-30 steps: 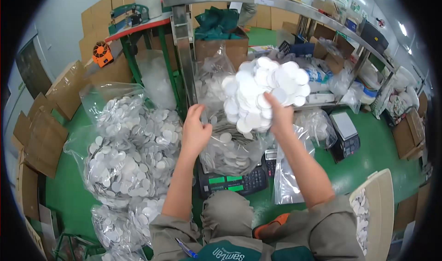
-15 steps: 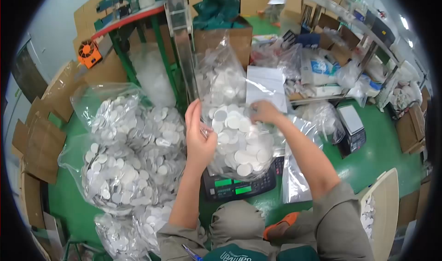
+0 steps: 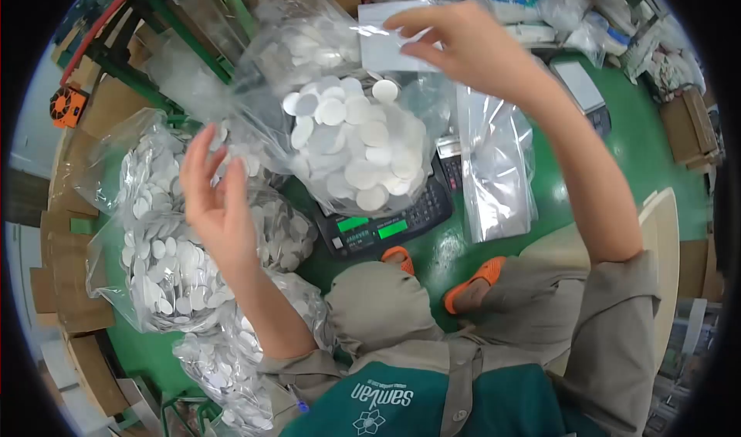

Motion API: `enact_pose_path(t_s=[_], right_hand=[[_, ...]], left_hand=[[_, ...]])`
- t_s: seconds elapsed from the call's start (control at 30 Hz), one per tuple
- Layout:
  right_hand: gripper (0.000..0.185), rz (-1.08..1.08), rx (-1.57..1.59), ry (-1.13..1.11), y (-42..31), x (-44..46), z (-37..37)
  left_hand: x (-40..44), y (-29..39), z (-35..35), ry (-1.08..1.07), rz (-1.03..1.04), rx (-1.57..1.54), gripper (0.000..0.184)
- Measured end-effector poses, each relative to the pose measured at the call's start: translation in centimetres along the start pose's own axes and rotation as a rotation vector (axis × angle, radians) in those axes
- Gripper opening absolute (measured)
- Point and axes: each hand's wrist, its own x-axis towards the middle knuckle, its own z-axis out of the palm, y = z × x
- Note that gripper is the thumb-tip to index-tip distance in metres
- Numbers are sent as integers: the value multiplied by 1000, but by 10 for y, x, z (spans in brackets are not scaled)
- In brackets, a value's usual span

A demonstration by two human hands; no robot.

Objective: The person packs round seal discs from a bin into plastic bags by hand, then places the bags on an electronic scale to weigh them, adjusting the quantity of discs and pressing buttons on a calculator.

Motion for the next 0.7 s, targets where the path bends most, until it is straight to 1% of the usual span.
enact_pose_path(t_s=[0.1, 0.13, 0.17, 0.2, 0.23, 0.3, 0.33, 0.4, 0.43, 0.5, 0.53, 0.57, 0.6, 0.63, 0.67, 0.7], right_hand=[[23, 40, 43, -4, 4, -35, -31], [22, 23, 100, 54, 16, -46, -29], [20, 4, 158, 114, 27, -56, -26], [19, 66, 88, 48, 27, -64, -31], [19, 63, 92, 54, 31, -70, -32], [19, 89, 143, 75, 37, -78, -30], [20, 124, 170, 79, 37, -80, -32], [19, 97, 130, 84, 35, -82, -38], [19, 79, 78, 86, 36, -84, -45], [18, -19, -211, 91, 40, -90, -69], [19, 0, -323, 110, 41, -99, -91], [21, -39, -366, 219, 47, -111, -115], [24, 21, -355, 260, 44, -127, -144], [34, 153, -270, 311, 47, -149, -170], [38, 218, -284, 420, 40, -172, -193], [39, 320, -215, 579, 48, -201, -210]], left_hand=[[-17, 17, 1, 65, -54, -26, 38], [-23, 19, 2, 50, -24, -42, 40], [-28, 24, 5, 82, -33, -70, 41], [-35, 31, 11, 111, -41, -96, 43], [-42, 41, 19, 175, -75, -139, 47], [-58, 60, 34, 266, -178, -331, 53], [-67, 59, 36, 223, -196, -407, 58], [-80, 61, 39, 157, -355, -624, 60], [-85, 61, 43, 99, -440, -665, 60], [-94, 51, 50, -3, -547, -643, 61], [-96, 42, 51, -18, -592, -608, 59], [-96, 37, 51, -14, -621, -554, 58], [-95, 24, 45, -41, -594, -463, 56], [-95, 24, 43, -11, -513, -428, 54], [-93, 17, 38, -22, -474, -364, 53], [-90, 6, 32, -18, -481, -318, 51]])
